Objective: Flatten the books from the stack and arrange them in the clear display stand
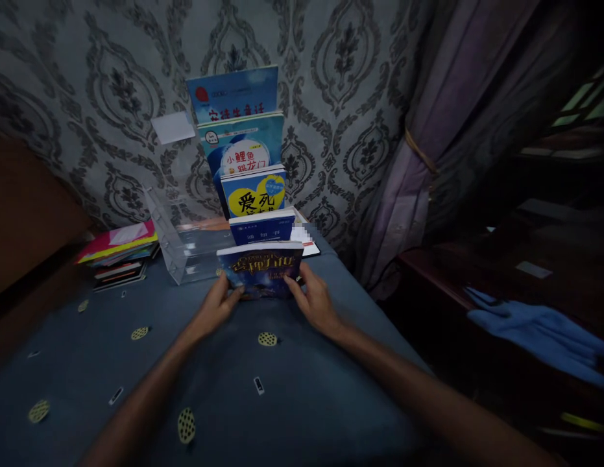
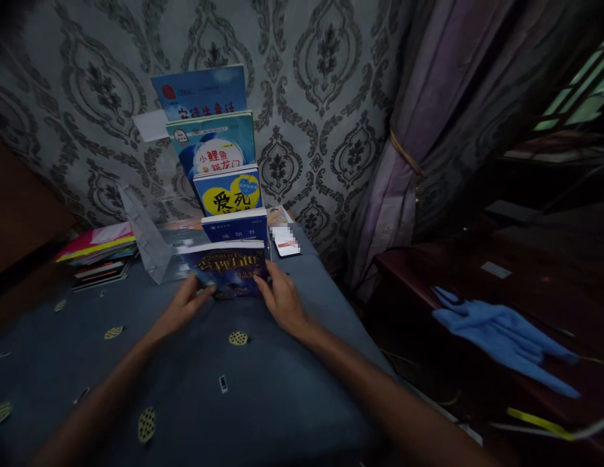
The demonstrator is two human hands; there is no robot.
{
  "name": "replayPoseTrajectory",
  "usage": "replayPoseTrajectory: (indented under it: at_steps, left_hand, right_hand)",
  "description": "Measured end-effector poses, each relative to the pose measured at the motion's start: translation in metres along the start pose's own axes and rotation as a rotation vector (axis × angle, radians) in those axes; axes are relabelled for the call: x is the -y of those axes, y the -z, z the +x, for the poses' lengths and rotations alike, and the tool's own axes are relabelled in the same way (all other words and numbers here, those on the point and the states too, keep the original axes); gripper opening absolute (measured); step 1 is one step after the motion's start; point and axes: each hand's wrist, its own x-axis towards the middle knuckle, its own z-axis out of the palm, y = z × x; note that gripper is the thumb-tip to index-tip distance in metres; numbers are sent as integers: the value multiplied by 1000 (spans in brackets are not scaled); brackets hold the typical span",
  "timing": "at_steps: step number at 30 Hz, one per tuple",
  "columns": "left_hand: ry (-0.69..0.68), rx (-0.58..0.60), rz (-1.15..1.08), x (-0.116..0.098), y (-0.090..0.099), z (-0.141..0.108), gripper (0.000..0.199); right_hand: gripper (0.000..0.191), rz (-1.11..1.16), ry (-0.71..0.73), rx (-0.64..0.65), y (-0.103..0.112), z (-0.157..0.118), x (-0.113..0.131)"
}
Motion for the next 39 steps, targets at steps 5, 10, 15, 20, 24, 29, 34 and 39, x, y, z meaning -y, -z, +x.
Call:
replayPoseTrajectory:
  at_steps: [5,10,15,20,24,29,34,39]
  left_hand:
    - [-145,-116,345,-21,7,49,28]
    - [-310,-403,461,-48,2,89,24]
    - [-358,-394,445,-47,0,99,22]
    - [-354,-378,446,-40,0,100,18]
    - [-333,-351,462,-36,-1,101,17]
    - [-313,-334,506,-29,-2,100,16]
    - [-315,-343,531,-30,0,100,19]
    - [-299,-355,508,-32,2,100,18]
  right_hand:
    - [24,-20,81,-96,9,50,-8]
    - [26,-43,238,-253,21,108,-4]
    - [30,-12,254,-253,21,120,-9]
    - [25,-5,243,-187,23,119,-17]
    - [21,0,230,-174,22,117,-22]
    - [21,14,199,-161,18,111,-31]
    - [18,43,196,-168,17,113,-31]
    - [17,76,197,-154,15,121,-29]
